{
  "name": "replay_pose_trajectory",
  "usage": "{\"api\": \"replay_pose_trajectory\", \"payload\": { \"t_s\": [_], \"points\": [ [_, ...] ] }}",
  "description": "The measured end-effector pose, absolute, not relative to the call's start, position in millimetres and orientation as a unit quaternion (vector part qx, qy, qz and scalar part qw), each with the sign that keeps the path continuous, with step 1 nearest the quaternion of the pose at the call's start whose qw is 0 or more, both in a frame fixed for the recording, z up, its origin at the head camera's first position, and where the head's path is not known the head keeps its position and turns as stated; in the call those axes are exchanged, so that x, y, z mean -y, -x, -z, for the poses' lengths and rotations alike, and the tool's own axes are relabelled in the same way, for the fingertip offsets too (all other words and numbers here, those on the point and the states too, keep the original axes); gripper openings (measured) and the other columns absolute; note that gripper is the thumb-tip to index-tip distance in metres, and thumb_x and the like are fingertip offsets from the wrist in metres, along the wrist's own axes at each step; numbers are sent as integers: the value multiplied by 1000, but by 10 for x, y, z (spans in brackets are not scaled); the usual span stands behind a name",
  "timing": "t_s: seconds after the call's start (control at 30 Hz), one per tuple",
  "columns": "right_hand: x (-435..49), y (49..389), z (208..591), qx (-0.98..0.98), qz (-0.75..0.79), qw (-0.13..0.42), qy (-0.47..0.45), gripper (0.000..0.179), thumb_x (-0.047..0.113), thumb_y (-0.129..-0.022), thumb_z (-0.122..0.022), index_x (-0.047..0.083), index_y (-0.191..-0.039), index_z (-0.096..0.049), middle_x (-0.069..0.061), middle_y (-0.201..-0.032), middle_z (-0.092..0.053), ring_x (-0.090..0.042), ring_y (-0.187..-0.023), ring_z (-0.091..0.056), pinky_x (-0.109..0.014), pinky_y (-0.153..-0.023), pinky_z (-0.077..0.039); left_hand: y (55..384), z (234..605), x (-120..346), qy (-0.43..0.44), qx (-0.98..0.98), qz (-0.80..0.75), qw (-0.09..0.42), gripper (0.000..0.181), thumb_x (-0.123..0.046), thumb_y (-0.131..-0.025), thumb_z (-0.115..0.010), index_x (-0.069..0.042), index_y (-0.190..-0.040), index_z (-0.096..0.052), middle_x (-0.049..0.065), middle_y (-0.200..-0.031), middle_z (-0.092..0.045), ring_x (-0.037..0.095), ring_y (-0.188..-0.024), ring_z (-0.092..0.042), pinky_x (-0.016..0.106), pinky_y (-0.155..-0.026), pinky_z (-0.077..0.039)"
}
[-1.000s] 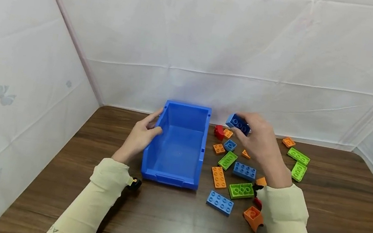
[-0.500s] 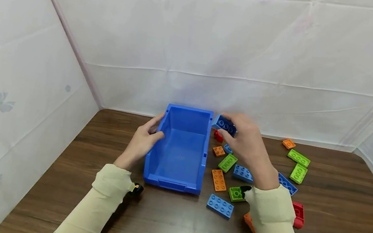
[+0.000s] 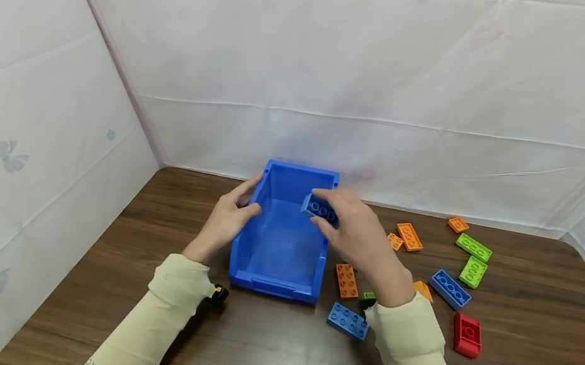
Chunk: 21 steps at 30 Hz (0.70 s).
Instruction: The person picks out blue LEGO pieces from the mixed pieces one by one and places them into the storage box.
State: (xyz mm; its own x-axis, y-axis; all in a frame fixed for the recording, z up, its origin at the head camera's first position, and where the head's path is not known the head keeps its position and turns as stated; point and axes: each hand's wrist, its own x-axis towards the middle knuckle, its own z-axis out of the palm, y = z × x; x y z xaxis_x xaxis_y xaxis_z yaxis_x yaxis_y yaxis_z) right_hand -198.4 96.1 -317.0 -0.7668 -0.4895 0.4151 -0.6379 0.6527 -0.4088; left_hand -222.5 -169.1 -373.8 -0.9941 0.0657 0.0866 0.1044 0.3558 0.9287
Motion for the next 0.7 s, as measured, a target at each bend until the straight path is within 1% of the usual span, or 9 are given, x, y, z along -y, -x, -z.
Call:
{"api": "replay_pose_trajectory", "payload": {
  "t_s": [0.27,0.4,0.5,0.7],
  "points": [
    [-779,1910,3236,886,-271,123,-354,48,14,-97,-79,1,-141,-65,-16,-129,-69,-30,-115,-68,-45,-96,-58,2223,3732,1680,51,820,570,12,70,-9,-102,-57,-25,-167,-38,21,-151,-57,41,-130,-61,65,-98,-52],
    [-682,1894,3277,880,-263,114,-379,46,14,-97,-79,0,-139,-66,-15,-128,-70,-29,-115,-68,-43,-97,-58,2232,3718,1684,55,818,573,11,70,-9,-102,-57,-25,-167,-38,22,-150,-58,43,-128,-63,64,-96,-54],
    [-596,1864,3316,876,-257,101,-396,45,16,-98,-79,1,-138,-67,-15,-129,-70,-29,-119,-67,-43,-99,-57,2232,3718,1701,56,817,573,11,70,-10,-102,-57,-26,-167,-38,22,-149,-59,42,-125,-65,63,-94,-55],
    [-451,1801,3416,871,-250,58,-419,43,16,-99,-77,2,-138,-67,-14,-131,-69,-30,-122,-65,-43,-103,-54,2223,3737,1718,56,818,572,4,71,-11,-101,-57,-27,-167,-38,21,-148,-60,40,-126,-65,59,-94,-57]
  ]
}}
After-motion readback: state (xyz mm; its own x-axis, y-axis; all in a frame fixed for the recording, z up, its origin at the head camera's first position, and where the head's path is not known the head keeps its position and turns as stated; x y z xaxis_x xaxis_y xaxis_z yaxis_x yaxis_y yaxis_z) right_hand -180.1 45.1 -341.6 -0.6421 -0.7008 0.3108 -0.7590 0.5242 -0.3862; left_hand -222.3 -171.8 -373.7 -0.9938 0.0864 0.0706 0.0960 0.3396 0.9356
